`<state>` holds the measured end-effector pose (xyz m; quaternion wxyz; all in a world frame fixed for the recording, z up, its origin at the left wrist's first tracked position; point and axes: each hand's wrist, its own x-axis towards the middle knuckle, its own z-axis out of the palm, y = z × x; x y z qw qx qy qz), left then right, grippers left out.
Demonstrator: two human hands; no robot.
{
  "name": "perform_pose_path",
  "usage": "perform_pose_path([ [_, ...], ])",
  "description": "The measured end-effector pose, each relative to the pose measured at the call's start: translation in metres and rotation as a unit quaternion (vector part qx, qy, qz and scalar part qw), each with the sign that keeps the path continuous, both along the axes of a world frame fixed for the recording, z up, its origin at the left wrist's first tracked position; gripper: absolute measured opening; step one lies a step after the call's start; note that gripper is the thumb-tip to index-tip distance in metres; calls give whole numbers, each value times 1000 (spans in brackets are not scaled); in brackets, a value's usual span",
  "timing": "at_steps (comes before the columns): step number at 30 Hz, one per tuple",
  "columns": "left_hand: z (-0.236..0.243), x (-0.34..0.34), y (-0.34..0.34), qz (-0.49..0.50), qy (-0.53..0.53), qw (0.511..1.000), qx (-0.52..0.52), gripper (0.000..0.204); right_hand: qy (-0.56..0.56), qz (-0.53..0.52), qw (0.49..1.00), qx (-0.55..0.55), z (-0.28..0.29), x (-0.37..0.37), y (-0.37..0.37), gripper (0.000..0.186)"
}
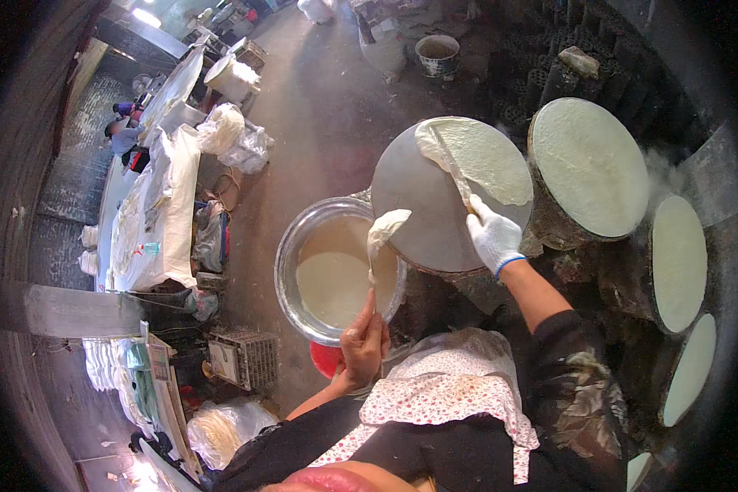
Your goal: The person ladles batter onto several hot griddles and spreads it into thin circular crepes using a wooden spreader. They flip and remove cooked crepes, stacking them nearby while continuing to cook new ones.
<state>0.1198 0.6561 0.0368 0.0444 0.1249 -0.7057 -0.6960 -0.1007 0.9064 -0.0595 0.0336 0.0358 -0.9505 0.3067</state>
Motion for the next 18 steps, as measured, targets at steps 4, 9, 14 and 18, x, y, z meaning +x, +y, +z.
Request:
perform_pose_path([
  [4, 4, 4, 21, 23, -8, 999, 20, 51, -3, -143, 990, -10, -3, -7, 10, 40],
  [9, 2, 1, 41, 29, -8, 999, 17, 51, -23, 43, 999, -3, 0, -20, 21, 41],
  [14, 1, 3, 52, 37, 16, 999, 9, 50, 29, -82, 995, -48, 1, -24, 30, 39],
  [18, 1, 6, 58, 48, -27, 998, -19, 51, -5, 120, 992, 36, 2, -25, 33, 39],
])
